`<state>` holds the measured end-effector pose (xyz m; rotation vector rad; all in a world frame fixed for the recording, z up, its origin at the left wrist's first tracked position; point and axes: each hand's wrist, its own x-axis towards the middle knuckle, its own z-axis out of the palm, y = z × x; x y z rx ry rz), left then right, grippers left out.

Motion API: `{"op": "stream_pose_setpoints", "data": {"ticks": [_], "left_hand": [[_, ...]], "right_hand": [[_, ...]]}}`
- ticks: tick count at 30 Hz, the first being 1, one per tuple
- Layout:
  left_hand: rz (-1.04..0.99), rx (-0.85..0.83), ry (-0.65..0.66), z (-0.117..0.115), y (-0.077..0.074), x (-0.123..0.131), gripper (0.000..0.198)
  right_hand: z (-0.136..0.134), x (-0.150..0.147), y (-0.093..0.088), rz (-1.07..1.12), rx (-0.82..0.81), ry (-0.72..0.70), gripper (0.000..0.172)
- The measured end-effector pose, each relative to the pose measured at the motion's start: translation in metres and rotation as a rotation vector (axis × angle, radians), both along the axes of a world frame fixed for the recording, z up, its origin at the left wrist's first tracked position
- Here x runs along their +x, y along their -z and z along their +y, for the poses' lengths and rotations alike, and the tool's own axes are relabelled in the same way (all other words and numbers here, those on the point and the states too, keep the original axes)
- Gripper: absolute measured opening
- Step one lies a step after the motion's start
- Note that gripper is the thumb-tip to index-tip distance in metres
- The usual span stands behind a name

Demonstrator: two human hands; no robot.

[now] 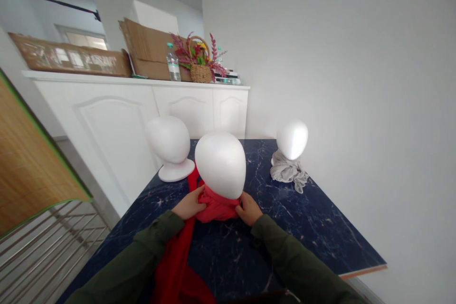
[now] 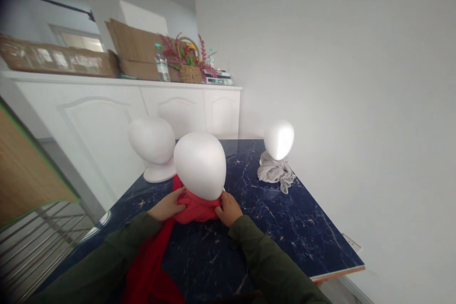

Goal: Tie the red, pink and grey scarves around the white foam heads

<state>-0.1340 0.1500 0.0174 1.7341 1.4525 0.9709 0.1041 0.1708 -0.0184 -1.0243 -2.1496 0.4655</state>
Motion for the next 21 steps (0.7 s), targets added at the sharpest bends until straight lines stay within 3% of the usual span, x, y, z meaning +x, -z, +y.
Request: {"op": "stream_pose_setpoints", "data": {"ticks": [4, 7, 12, 16, 21], "left_hand": [[-0.074, 0.033, 0.15, -0.002, -0.011, 0.019, 0.071], [-0.07, 0.072, 0.239, 0.006, -0.021, 0.052, 0.075], [-0.057, 0.193, 0.537, 0.035, -0.024, 0.147, 0.079], [-0.034, 0.194, 0.636, 0.059, -0.015, 0.231, 0.077], [-0.088, 0.193, 0.673, 0.088, -0.004, 0.293, 0.072]], "right_hand": [[-0.003, 0.015, -0.009, -0.028, 0.003, 0.078, 0.03], [-0.009, 0.051, -0.016, -0.025, 0.009, 0.187, 0.029], [-0.018, 0.15, -0.012, -0.083, 0.089, 0.515, 0.029], [-0.017, 0.222, 0.006, -0.02, 0.132, 0.768, 0.032], [0.0, 0.258, 0.02, 0.046, 0.147, 0.919, 0.037]]}}
